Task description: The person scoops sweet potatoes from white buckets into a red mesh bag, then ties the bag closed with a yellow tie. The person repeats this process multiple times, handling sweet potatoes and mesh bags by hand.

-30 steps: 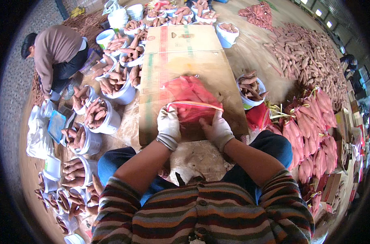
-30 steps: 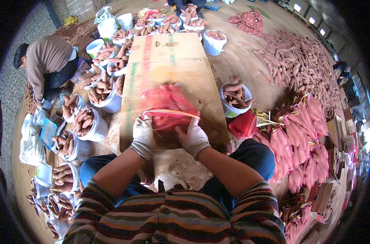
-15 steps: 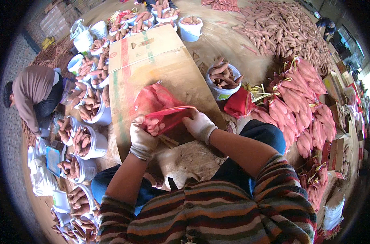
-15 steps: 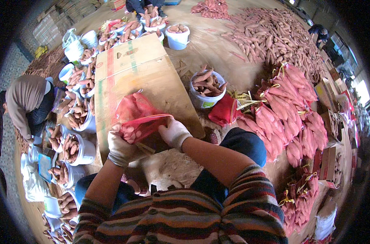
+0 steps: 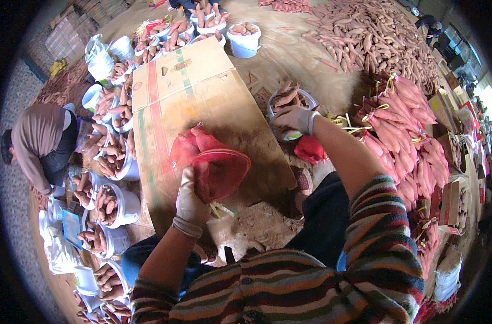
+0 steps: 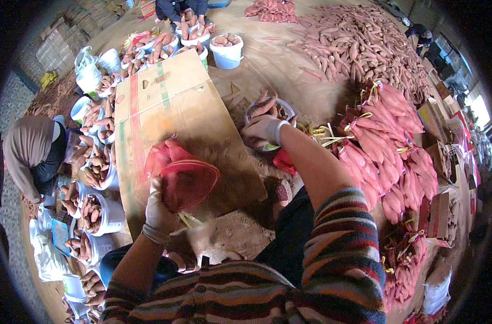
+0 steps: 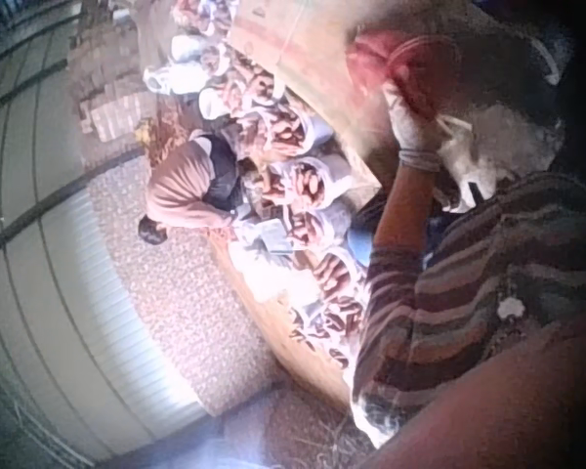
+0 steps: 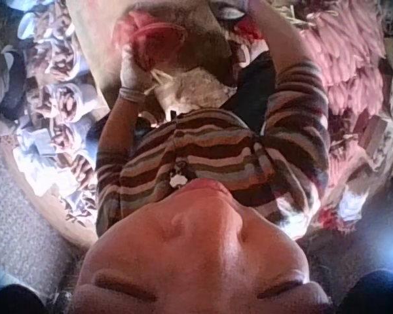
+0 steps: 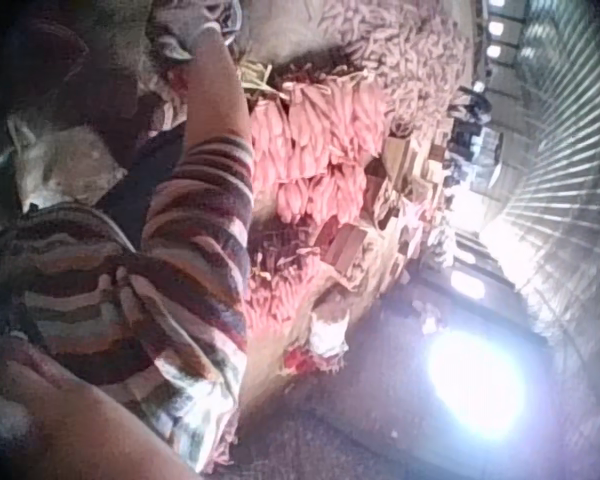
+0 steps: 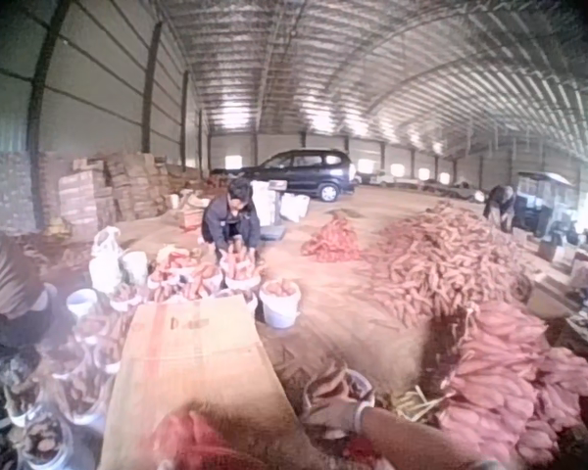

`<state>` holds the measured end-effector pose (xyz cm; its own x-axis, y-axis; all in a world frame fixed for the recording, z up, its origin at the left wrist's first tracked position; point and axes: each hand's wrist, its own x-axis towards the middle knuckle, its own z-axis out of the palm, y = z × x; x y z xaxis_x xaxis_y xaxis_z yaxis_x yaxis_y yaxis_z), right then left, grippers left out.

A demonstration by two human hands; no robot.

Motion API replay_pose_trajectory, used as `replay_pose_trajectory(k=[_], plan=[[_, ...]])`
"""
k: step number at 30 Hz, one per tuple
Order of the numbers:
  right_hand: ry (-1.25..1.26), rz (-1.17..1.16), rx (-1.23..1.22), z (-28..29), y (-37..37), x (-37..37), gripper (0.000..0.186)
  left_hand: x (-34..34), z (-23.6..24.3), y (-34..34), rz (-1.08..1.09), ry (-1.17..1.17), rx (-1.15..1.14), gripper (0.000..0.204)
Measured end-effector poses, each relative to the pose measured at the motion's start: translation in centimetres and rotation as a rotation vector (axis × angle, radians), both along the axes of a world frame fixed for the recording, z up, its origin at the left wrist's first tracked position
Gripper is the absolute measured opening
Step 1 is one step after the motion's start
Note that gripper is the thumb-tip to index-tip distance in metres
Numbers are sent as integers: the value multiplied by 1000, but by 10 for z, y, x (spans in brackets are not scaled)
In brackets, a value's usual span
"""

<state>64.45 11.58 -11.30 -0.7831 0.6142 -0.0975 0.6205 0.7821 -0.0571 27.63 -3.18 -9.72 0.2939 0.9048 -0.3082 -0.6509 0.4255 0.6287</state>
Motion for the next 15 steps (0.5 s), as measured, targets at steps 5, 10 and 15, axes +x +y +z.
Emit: replay_pose_trajectory(k=[5, 10, 15], plan=[[585, -1403, -304, -32, 38, 44, 45, 13, 0, -2, 125, 85, -127, 41], [384, -1611, -128, -34, 68, 34, 59, 14, 7, 1, 58, 186, -212, 43], [313, -1540, -142, -49, 101, 32, 73, 16, 10, 4, 24, 167, -276, 42]])
